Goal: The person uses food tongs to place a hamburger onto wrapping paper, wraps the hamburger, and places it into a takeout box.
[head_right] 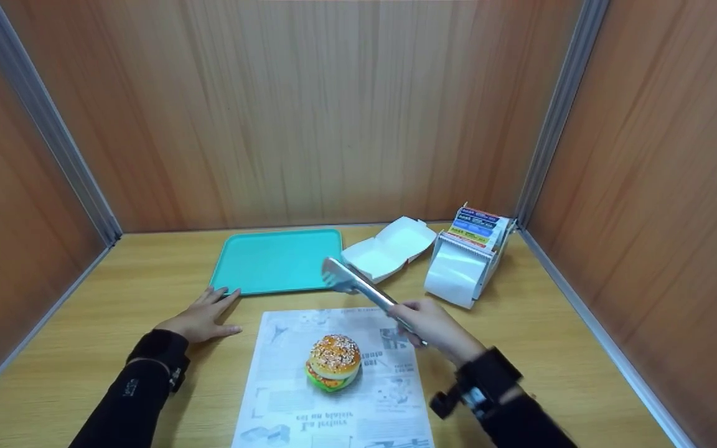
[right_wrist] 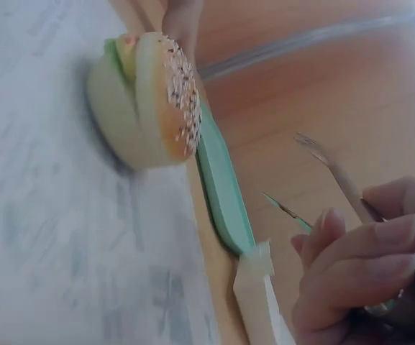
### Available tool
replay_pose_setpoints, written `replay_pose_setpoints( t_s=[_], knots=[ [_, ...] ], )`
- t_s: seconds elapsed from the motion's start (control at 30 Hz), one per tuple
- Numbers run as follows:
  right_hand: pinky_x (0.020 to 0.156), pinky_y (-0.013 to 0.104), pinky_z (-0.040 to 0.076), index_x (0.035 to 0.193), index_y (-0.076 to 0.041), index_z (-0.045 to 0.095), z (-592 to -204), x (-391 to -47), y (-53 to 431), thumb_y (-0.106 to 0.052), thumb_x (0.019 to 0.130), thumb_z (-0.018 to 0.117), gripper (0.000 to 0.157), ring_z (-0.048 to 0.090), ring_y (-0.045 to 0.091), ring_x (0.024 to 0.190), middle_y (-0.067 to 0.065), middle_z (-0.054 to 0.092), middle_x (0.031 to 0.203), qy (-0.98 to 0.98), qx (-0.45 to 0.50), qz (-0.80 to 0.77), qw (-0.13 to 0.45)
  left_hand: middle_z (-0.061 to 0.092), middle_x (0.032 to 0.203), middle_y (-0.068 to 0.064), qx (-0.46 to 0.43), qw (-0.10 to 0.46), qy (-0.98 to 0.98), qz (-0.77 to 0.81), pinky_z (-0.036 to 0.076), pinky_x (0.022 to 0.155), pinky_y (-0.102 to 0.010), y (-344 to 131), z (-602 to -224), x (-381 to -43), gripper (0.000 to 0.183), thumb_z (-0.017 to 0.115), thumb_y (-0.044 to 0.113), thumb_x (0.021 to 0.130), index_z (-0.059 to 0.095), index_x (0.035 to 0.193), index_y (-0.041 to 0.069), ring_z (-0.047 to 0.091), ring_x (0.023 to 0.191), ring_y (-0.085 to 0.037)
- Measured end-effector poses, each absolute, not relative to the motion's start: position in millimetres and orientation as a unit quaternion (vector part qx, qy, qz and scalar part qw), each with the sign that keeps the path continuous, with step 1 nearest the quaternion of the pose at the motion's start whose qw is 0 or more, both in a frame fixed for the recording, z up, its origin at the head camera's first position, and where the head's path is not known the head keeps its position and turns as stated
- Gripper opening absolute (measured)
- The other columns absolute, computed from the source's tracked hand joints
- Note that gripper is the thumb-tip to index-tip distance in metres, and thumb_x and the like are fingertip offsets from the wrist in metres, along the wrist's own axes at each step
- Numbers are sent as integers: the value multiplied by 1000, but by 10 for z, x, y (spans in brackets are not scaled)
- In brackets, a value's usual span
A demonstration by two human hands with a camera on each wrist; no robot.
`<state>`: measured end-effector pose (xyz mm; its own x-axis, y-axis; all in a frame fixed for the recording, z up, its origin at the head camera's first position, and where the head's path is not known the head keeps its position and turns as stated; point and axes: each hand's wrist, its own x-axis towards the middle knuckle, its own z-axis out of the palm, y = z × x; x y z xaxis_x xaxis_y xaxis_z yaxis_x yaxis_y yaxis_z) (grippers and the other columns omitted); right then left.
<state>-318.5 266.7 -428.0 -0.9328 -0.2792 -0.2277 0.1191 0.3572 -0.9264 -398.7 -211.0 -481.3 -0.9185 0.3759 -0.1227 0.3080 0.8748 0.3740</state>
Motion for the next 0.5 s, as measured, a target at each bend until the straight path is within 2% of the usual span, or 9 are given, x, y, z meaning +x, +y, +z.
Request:
replay_pose_setpoints(
  t_s=[0.27,0.5],
  knots=[
    [48,22,40,115,-3,69,-4312,-3891,1939,-33,111,59,32,49,10,51,10,70,90,892,-93,-439,57,24,169,-35,176,87,965,175,20,123,-73,-2141,-4791,-3990,85,74,41,101,33,167,5,11,157,-58],
    [49,25,39,113,-6,69,-4449,-4356,1633,-34,112,58,31,48,12,53,18,72,98,916,-76,-394,18,23,169,-35,175,95,963,184,19,122,-75,-2115,-4795,-3965,86,73,42,101,32,167,5,9,158,-58]
  ],
)
